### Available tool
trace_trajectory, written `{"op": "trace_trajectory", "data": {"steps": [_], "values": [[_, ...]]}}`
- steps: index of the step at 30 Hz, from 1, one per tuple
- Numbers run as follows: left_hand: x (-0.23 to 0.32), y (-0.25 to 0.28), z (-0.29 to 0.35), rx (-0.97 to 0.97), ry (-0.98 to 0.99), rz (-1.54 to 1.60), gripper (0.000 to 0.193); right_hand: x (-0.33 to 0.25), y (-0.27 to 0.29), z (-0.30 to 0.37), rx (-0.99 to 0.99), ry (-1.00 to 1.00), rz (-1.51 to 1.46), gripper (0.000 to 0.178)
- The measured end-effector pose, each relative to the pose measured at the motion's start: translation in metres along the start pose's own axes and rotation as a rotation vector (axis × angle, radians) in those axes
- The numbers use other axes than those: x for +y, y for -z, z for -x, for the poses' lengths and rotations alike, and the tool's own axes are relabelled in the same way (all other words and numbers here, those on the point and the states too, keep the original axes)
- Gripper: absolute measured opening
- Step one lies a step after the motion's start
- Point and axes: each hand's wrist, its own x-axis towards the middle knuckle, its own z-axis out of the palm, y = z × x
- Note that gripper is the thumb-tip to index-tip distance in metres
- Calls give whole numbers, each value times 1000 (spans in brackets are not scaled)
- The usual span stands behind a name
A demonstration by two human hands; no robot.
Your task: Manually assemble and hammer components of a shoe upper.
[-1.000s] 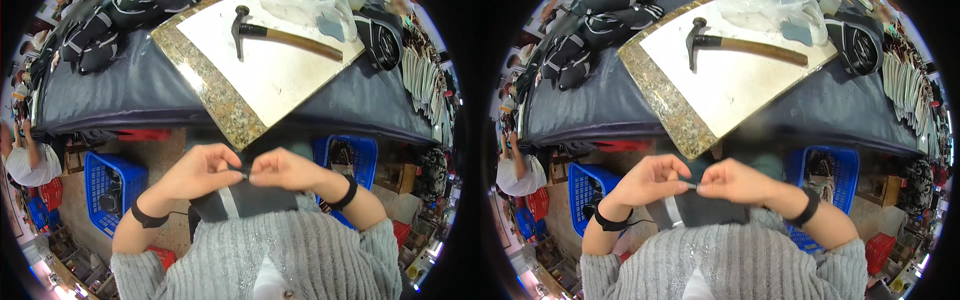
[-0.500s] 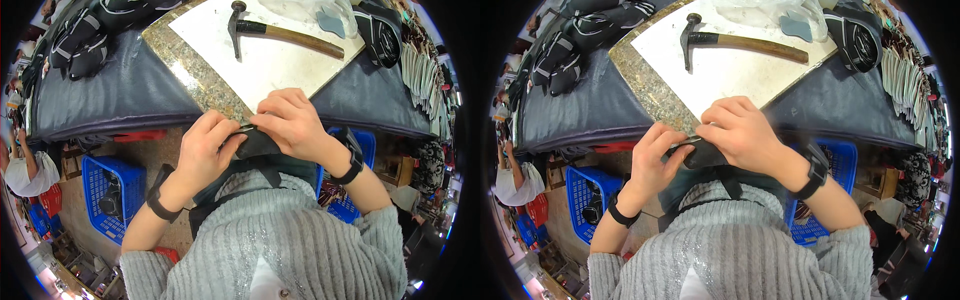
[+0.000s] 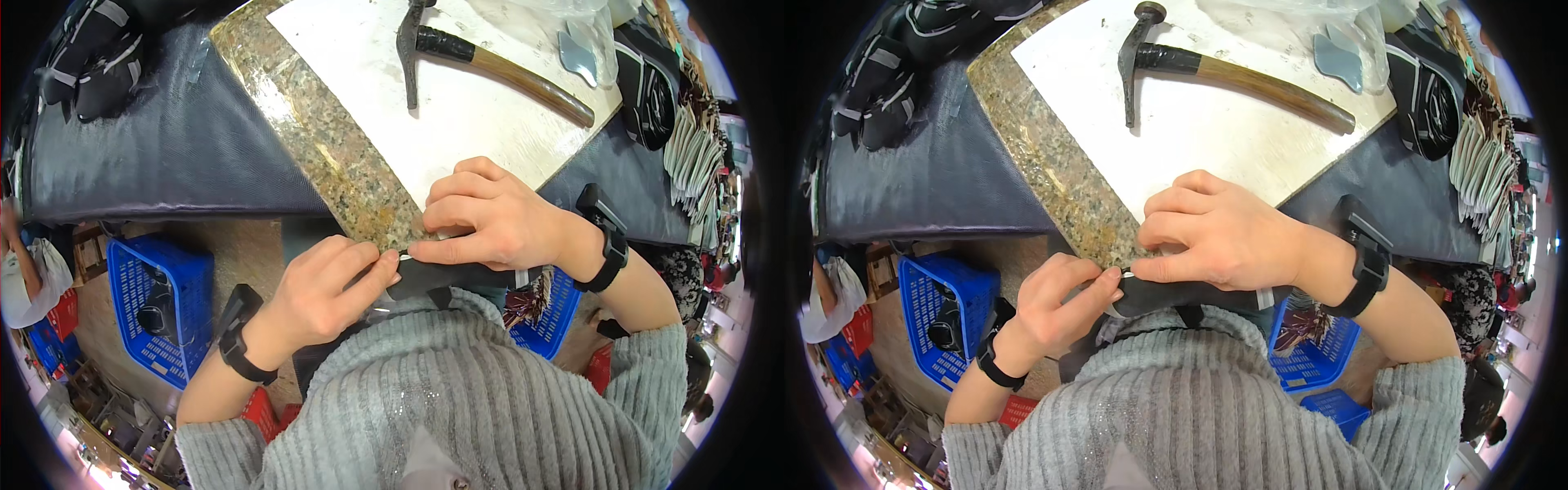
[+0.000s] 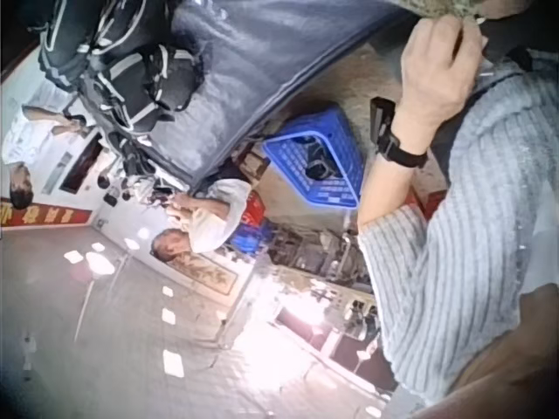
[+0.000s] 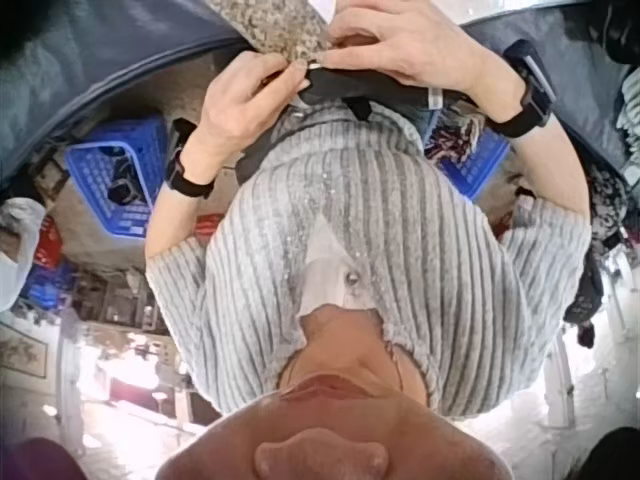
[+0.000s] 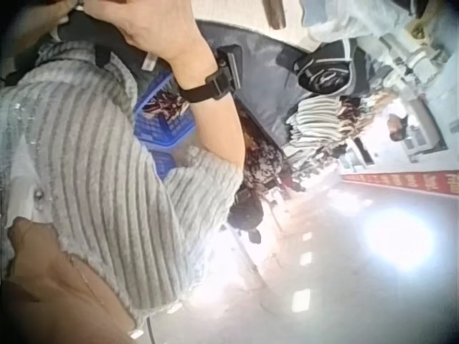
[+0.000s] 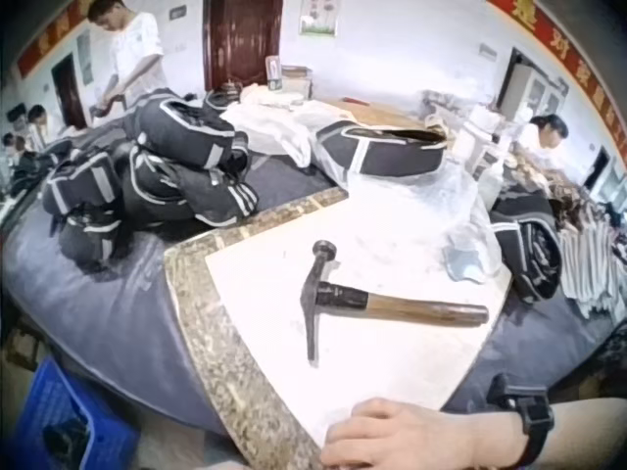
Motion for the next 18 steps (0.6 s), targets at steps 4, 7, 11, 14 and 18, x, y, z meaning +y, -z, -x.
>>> {"op": "trace_trajectory", "data": {"steps": [4, 7, 11, 14, 18], "values": [[-5, -2, -1, -15, -27, 16, 33, 6, 9, -2, -87, 32, 16, 36], [-3, 3, -4, -64, -50, -23, 32, 11, 14, 3, -66, -23, -4, 38], [-3, 3, -4, -54, -48, -28, 31, -1, 13, -4, 37, -115, -51, 35], [-4, 2, -3, -56, -68, -24, 30, -13, 3, -7, 23, -113, -32, 29], [-6, -2, -1, -17, -90, -40, 29, -7, 4, -3, -48, 13, 71, 27]]}}
